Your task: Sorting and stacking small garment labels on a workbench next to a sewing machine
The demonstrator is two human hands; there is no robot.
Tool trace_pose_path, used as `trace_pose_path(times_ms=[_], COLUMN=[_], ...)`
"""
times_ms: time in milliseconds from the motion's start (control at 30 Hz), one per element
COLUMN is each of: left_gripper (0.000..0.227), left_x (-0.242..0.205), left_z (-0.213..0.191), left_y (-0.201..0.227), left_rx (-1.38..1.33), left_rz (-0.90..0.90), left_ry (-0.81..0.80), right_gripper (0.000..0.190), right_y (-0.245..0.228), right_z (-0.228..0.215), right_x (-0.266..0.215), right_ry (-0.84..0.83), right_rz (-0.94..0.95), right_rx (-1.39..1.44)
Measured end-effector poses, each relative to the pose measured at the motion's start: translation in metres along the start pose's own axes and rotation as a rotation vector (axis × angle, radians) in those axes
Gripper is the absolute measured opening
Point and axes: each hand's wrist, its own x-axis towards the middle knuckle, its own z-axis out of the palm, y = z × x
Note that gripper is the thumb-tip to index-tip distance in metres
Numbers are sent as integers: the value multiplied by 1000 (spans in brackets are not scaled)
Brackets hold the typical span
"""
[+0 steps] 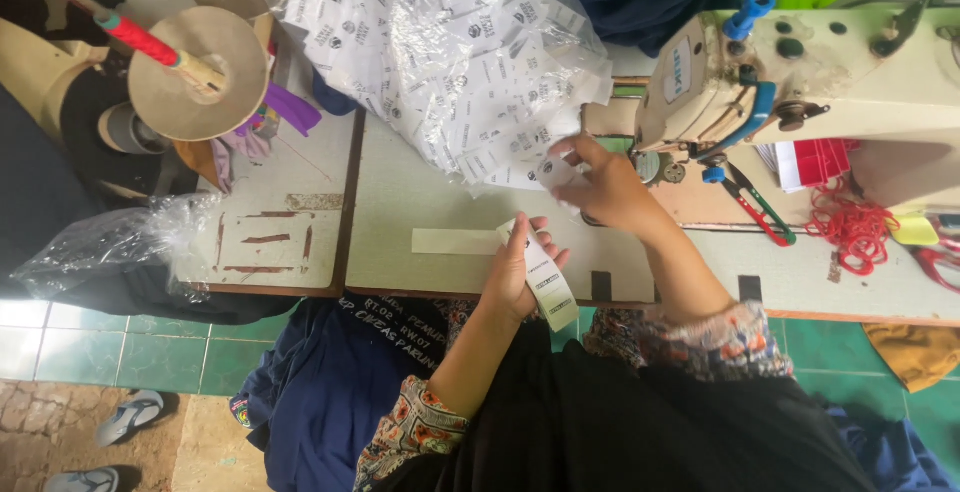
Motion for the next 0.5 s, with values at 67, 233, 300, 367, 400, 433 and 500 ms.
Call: trace_pose_path(times_ms=[67,233,300,367,400,433,500], left_gripper=[54,89,102,88,75,75,53], left_x=[6,-2,9,0,-5,-5,-7], left_z=[5,32,23,25,25,25,23], left_y=[-9,-17,-23,-23,-21,-25,-31], left_rx=[-7,-93,-135,-144,-154,-154,-168], left_rz=[-3,-20,23,5,-11,-10,24], left_ry=[-10,-88,-144,-144,-144,-144,-136], right_gripper=[38,20,14,17,19,19,20], right_y=[6,10,21,32,38,38,39], right_z=[17,32,33,34,34,35,39], right_x=[-27,-75,-79,-81,-82,-83,-85], right_ry=[78,144,94,60,24,24,45], right_rz=[-70,-160,-180,-150,-122,-123,-135], right_rx=[151,376,331,299,265,266,164])
